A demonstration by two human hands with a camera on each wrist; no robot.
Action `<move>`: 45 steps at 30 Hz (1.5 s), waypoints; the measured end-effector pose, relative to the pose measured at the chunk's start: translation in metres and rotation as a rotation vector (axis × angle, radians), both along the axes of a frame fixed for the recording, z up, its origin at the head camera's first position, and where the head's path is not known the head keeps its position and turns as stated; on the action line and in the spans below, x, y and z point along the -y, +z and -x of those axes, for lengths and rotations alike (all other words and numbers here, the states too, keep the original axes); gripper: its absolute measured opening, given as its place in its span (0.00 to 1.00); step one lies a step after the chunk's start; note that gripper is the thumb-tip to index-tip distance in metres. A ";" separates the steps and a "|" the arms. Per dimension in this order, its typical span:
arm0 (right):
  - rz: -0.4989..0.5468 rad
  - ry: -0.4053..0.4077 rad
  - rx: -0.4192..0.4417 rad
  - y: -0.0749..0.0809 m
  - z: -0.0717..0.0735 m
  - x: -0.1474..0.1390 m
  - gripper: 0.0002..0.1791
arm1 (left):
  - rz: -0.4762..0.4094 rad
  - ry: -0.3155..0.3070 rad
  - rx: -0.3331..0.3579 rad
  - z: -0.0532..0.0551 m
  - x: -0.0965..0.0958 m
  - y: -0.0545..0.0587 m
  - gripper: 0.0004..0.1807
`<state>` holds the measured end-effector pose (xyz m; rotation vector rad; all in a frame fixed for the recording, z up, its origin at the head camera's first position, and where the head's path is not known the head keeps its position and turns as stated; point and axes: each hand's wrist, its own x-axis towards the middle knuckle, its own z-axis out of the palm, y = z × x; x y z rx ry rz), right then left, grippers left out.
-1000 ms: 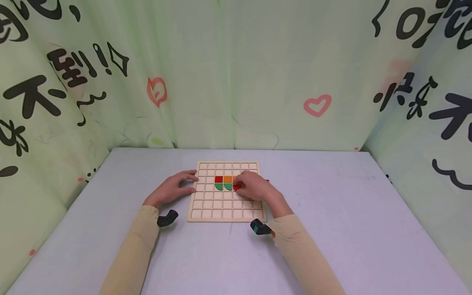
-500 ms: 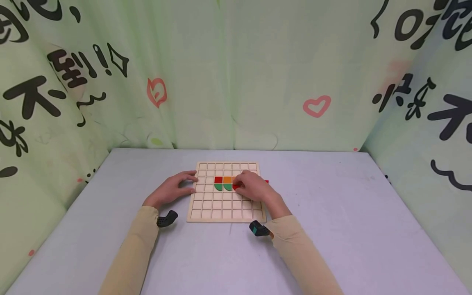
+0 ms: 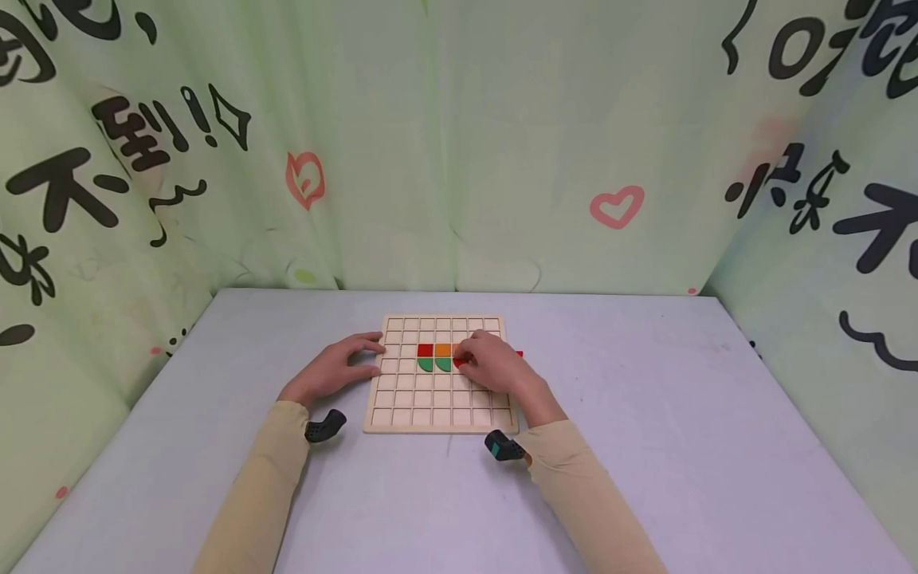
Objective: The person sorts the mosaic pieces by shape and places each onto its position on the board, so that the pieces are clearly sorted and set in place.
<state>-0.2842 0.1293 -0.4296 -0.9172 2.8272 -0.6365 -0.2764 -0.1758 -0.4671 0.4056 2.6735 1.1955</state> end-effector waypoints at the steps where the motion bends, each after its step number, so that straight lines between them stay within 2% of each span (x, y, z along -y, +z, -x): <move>1: 0.000 -0.003 0.000 0.000 0.000 0.000 0.10 | 0.000 0.000 0.001 0.000 0.000 0.000 0.22; 19: 0.019 -0.029 -0.025 -0.002 -0.001 0.000 0.10 | 0.005 0.001 -0.007 -0.001 -0.001 0.002 0.22; 27: 0.002 -0.059 -0.075 -0.003 -0.002 0.001 0.12 | 0.006 -0.002 -0.007 0.000 -0.001 0.002 0.22; 33: -0.043 -0.042 -0.094 -0.004 -0.002 0.002 0.14 | 0.001 -0.003 -0.010 0.000 -0.001 0.002 0.22; 39: -0.044 -0.016 -0.117 -0.007 -0.001 0.001 0.14 | -0.001 -0.002 -0.007 0.000 -0.001 0.001 0.21; 45: -0.025 -0.038 -0.100 -0.008 -0.001 0.002 0.12 | -0.001 0.001 0.000 -0.002 -0.001 0.002 0.21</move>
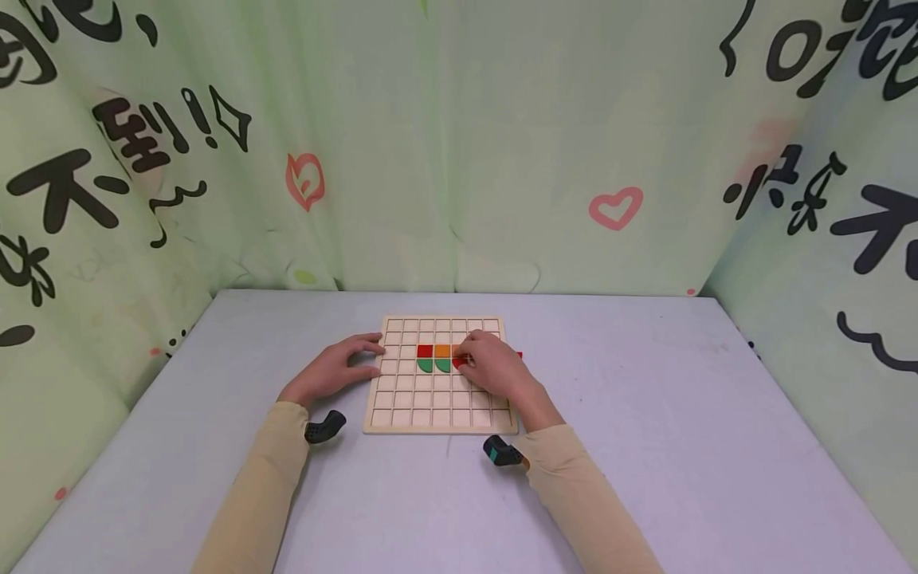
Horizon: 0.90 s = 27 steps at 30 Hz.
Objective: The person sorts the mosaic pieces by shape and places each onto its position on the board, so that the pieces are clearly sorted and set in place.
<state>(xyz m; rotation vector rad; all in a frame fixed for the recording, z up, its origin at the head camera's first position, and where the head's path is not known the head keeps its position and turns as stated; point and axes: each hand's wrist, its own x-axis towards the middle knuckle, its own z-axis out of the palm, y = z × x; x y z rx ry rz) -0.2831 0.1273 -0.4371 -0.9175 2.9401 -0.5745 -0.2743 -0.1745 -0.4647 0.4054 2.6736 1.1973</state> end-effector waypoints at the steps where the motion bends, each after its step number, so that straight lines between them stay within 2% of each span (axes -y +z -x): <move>1: 0.005 -0.007 0.005 0.000 0.000 0.000 0.12 | 0.001 0.001 0.001 0.000 0.000 0.000 0.21; 11: 0.081 -0.029 0.046 0.001 -0.001 -0.004 0.11 | 0.000 -0.002 0.000 0.000 0.001 -0.001 0.22; 15: 0.119 -0.076 0.092 0.000 0.000 -0.012 0.12 | -0.001 0.001 0.000 0.001 0.001 -0.002 0.22; 20: 0.139 -0.150 0.134 0.002 -0.002 -0.031 0.15 | 0.000 0.002 -0.003 0.001 0.001 -0.003 0.22; 27: 0.126 -0.229 0.132 0.009 -0.006 -0.069 0.18 | 0.007 -0.002 -0.007 0.001 0.001 -0.002 0.22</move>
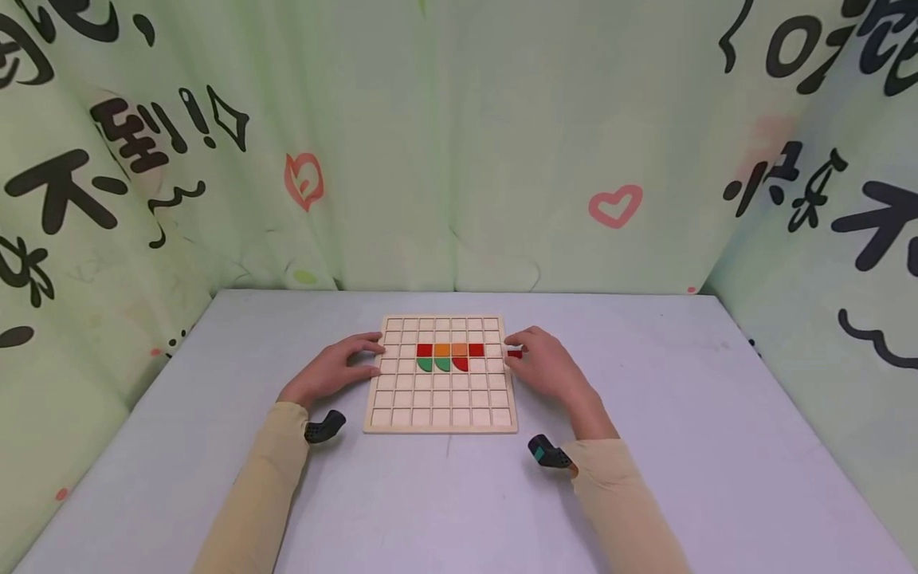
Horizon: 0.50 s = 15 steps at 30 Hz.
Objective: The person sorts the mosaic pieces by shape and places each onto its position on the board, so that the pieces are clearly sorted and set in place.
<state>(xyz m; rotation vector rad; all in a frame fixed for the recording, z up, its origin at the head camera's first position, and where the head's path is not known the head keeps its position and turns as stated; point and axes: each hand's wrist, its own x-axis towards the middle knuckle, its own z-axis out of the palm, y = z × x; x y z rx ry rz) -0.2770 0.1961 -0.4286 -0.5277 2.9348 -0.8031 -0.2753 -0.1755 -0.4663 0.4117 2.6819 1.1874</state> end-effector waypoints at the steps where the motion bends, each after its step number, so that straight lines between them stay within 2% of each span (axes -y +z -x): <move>1: -0.008 -0.013 0.011 0.001 0.000 -0.005 0.19 | 0.001 0.001 0.000 0.000 0.000 0.000 0.22; 5: -0.053 -0.062 0.077 0.001 0.001 -0.022 0.24 | 0.005 0.004 -0.007 0.000 0.000 0.000 0.22; 8: -0.096 -0.057 0.102 -0.002 0.003 -0.028 0.26 | 0.005 0.003 -0.006 0.000 0.001 -0.001 0.22; 15: -0.120 -0.032 0.073 -0.009 0.005 -0.025 0.26 | -0.001 -0.003 -0.006 0.001 0.000 -0.003 0.22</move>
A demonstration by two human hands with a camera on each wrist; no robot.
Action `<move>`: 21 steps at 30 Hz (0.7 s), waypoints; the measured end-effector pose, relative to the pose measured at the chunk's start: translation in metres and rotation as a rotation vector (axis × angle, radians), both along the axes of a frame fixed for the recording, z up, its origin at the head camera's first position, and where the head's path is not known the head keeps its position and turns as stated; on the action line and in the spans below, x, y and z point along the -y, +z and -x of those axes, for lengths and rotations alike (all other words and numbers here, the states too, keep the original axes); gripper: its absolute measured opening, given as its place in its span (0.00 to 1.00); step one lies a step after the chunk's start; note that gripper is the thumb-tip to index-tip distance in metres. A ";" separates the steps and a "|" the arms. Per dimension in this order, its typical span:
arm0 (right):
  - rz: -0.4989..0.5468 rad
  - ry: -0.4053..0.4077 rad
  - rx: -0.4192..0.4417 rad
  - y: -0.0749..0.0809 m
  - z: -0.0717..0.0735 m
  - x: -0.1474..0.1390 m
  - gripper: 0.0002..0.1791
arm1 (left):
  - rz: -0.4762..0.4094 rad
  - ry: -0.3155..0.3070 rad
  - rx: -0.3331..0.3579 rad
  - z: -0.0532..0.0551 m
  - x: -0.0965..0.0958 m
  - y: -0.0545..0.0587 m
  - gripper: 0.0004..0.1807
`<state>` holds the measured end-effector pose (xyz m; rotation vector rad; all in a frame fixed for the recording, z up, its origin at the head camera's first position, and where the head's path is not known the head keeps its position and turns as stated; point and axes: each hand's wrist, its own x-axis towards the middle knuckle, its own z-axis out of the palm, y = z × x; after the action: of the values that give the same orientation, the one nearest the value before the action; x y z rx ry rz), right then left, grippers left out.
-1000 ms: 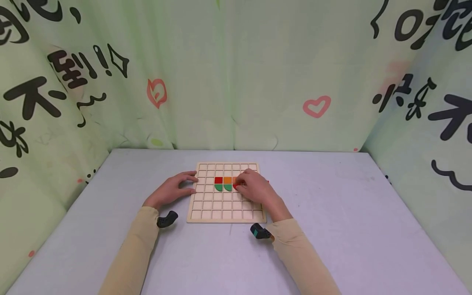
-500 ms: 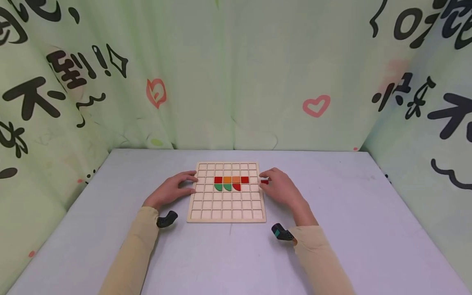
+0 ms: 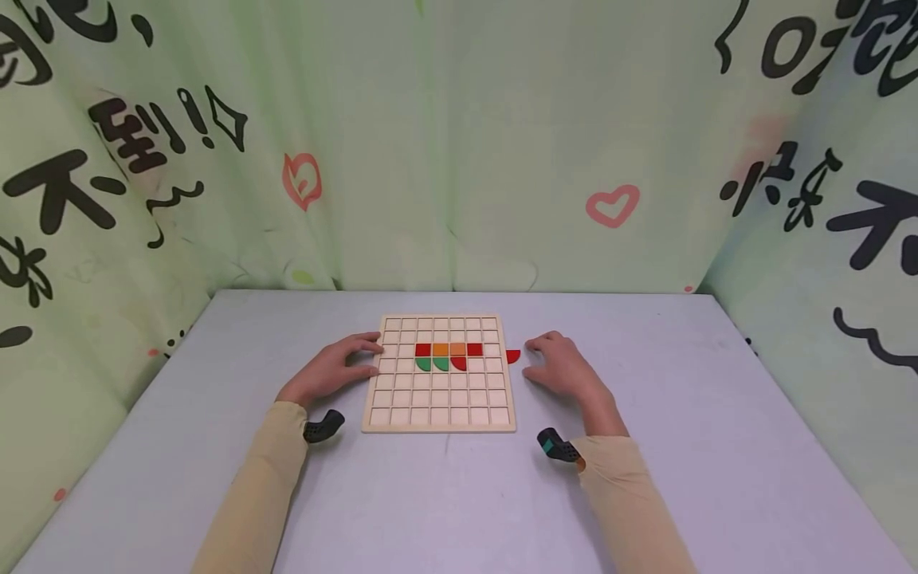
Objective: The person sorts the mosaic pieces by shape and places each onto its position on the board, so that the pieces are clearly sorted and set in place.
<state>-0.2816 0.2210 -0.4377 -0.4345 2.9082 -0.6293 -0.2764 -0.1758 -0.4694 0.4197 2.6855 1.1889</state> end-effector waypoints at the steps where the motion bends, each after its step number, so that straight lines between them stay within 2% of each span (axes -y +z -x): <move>1: 0.009 0.000 -0.001 0.000 0.000 0.002 0.26 | 0.000 -0.001 -0.002 0.000 0.000 0.000 0.22; 11: 0.060 0.034 -0.049 -0.004 0.002 0.017 0.18 | -0.008 -0.003 0.007 -0.001 -0.001 -0.001 0.21; 21: 0.097 -0.020 -0.023 -0.006 0.003 0.017 0.12 | -0.009 -0.005 0.006 -0.002 -0.002 0.001 0.21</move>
<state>-0.2847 0.2041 -0.4433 -0.4275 2.9164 -0.7755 -0.2749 -0.1735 -0.4684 0.4231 2.6737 1.1996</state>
